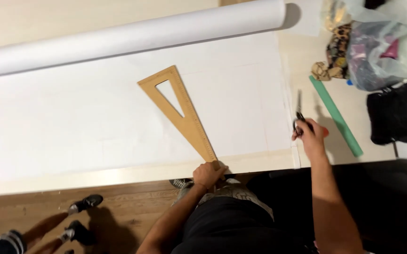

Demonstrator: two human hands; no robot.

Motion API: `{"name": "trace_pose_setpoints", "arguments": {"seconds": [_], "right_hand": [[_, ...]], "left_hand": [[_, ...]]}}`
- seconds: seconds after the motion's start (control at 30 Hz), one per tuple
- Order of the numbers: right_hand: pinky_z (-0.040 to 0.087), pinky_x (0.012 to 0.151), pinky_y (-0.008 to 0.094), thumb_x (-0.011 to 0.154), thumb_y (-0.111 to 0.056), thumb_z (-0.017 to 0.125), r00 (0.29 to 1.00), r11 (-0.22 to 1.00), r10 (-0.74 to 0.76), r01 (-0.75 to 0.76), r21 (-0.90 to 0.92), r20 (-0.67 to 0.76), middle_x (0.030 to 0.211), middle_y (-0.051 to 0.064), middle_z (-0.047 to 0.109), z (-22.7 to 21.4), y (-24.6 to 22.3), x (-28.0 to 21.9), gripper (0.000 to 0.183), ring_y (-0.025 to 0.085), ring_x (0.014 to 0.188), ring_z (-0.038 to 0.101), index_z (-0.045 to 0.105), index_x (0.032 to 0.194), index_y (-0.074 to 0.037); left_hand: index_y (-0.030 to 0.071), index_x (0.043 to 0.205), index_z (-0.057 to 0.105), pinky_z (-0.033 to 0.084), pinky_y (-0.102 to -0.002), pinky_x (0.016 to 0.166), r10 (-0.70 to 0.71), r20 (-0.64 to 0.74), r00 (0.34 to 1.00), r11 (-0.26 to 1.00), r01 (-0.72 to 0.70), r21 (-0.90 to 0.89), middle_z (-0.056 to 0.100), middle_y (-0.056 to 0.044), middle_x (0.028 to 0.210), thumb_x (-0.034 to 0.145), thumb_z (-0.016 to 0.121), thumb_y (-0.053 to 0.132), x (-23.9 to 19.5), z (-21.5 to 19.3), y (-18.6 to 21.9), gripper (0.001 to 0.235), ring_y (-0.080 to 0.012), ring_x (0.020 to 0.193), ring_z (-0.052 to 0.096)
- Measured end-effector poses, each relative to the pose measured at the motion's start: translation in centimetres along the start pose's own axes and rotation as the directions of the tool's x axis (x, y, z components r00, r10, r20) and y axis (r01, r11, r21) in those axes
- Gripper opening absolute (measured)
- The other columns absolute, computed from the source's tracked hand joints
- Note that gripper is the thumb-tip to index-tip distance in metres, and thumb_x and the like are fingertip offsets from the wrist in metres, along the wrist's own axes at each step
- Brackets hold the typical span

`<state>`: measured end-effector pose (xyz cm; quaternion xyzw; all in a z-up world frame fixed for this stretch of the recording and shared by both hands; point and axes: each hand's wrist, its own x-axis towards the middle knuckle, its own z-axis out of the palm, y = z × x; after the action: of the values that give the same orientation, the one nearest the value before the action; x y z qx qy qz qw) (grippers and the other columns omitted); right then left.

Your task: Drafting patterns on a large roll of paper using a triangle ruler and a marker.

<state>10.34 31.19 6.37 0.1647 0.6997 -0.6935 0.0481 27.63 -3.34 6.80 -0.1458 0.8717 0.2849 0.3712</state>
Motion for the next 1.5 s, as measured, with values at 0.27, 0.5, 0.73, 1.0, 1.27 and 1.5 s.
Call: {"name": "trace_pose_setpoints", "arguments": {"seconds": [0.27,0.5,0.73,1.0,1.27,1.5], "right_hand": [[0.061,0.074,0.042,0.107,0.002,0.063,0.941,0.962,-0.248,0.210,-0.176,-0.232,0.104,0.026,0.070,-7.5,1.1,-14.2,0.019,0.029,0.081,0.072,0.063,0.124,0.009],[0.063,0.069,0.036,0.099,-0.014,0.064,0.949,0.981,0.147,-0.175,-0.079,-0.279,0.100,0.018,0.071,-7.3,2.6,-17.7,0.035,0.023,0.092,0.069,0.067,0.129,0.004],[0.063,0.054,0.032,0.101,-0.022,0.058,0.984,0.986,0.130,-0.142,-0.091,-0.124,0.068,0.010,0.060,-5.3,4.0,-16.8,0.029,0.022,0.077,0.074,0.067,0.123,-0.005],[0.060,0.051,0.030,0.100,-0.024,0.061,0.993,0.996,0.084,-0.087,-0.033,-0.088,0.065,0.010,0.059,-3.8,4.6,-17.3,0.032,0.023,0.070,0.074,0.068,0.122,-0.002],[0.054,0.054,0.034,0.101,-0.021,0.065,0.946,0.980,0.198,-0.192,0.047,-0.257,0.071,0.012,0.057,-6.8,8.0,-20.6,0.033,0.024,0.068,0.067,0.072,0.128,-0.002],[0.056,0.068,0.042,0.107,-0.019,0.061,0.897,0.944,0.268,-0.318,-0.092,-0.352,0.076,0.020,0.067,-6.7,7.5,-23.6,0.032,0.028,0.076,0.067,0.070,0.129,0.002]], "left_hand": [[0.005,0.119,0.075,0.055,-0.048,0.099,-0.255,-0.020,0.967,0.967,0.255,0.021,0.075,-0.021,0.119,0.069,0.068,0.082,-1.1,-1.9,-5.8,0.092,-0.0370,0.121,0.068],[0.013,0.067,0.084,0.053,-0.027,0.067,-0.279,-0.013,0.960,0.906,0.259,-0.333,0.080,0.000,0.066,0.083,0.079,0.035,-3.2,2.0,-21.9,0.027,-0.0079,0.063,0.070],[0.002,0.114,0.081,0.045,-0.033,0.061,-0.489,-0.449,0.748,0.604,-0.081,-0.793,0.074,-0.016,0.085,0.108,0.062,0.035,-13.2,-4.3,-19.1,0.039,-0.0251,0.070,0.061],[0.003,0.089,0.065,0.024,-0.028,0.045,-0.109,-0.295,0.949,0.763,-0.110,-0.637,0.041,0.000,0.061,0.103,0.050,0.053,-12.3,-17.7,-5.9,0.055,-0.0109,0.052,0.033],[0.003,0.077,0.067,0.029,-0.028,0.053,0.004,-0.312,0.950,0.802,-0.189,-0.566,0.047,-0.002,0.065,0.100,0.058,0.047,-6.9,-22.1,-4.3,0.050,-0.0137,0.060,0.038],[0.010,0.070,0.061,0.039,-0.034,0.059,0.369,-0.467,0.803,0.886,-0.456,-0.083,0.053,-0.004,0.061,0.104,0.049,0.043,-1.1,-27.6,-5.4,0.049,-0.0141,0.059,0.047]]}}
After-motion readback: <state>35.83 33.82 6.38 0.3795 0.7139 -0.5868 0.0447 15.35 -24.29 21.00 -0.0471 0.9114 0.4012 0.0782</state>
